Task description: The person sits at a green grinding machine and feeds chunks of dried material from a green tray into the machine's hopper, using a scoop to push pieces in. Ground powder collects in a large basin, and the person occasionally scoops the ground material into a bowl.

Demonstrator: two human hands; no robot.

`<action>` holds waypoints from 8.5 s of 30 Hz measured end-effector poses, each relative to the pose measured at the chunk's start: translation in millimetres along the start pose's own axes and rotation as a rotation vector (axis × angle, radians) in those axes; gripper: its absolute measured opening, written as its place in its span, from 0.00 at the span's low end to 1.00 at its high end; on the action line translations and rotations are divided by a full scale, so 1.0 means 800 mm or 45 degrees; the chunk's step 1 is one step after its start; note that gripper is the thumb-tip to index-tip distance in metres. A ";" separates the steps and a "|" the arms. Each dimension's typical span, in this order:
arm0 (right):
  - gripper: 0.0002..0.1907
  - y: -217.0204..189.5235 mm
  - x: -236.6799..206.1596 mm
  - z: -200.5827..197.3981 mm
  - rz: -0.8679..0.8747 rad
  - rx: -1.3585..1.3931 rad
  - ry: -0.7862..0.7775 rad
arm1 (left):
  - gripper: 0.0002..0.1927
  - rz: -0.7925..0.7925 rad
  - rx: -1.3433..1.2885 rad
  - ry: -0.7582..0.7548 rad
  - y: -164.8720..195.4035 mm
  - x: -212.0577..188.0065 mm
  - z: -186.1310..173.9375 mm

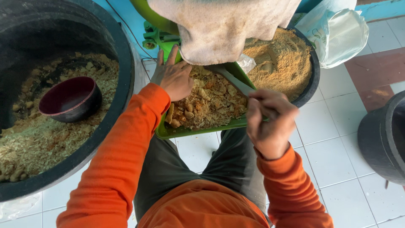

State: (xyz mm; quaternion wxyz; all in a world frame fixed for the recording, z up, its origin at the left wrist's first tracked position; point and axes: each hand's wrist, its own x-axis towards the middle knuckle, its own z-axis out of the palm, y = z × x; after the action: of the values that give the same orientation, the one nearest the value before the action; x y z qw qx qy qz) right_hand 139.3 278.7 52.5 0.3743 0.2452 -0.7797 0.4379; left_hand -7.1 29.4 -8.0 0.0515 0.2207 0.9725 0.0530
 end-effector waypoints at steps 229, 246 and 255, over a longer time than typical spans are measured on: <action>0.14 -0.062 -0.023 -0.039 0.340 0.218 -0.069 | 0.18 0.214 0.103 0.409 0.003 -0.032 0.063; 0.12 -0.047 -0.046 0.034 0.303 -0.081 -0.029 | 0.17 0.173 -0.059 0.442 0.022 -0.064 0.010; 0.13 -0.053 -0.022 0.032 0.286 -0.136 -0.017 | 0.15 0.140 -0.079 0.412 0.026 -0.062 0.008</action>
State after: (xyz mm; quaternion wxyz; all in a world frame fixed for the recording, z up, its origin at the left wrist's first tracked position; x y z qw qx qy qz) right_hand 170.7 236.3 51.3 0.3300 0.1389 -0.8270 0.4334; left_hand 47.1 27.3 -7.6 -0.1021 0.2603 0.9525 0.1206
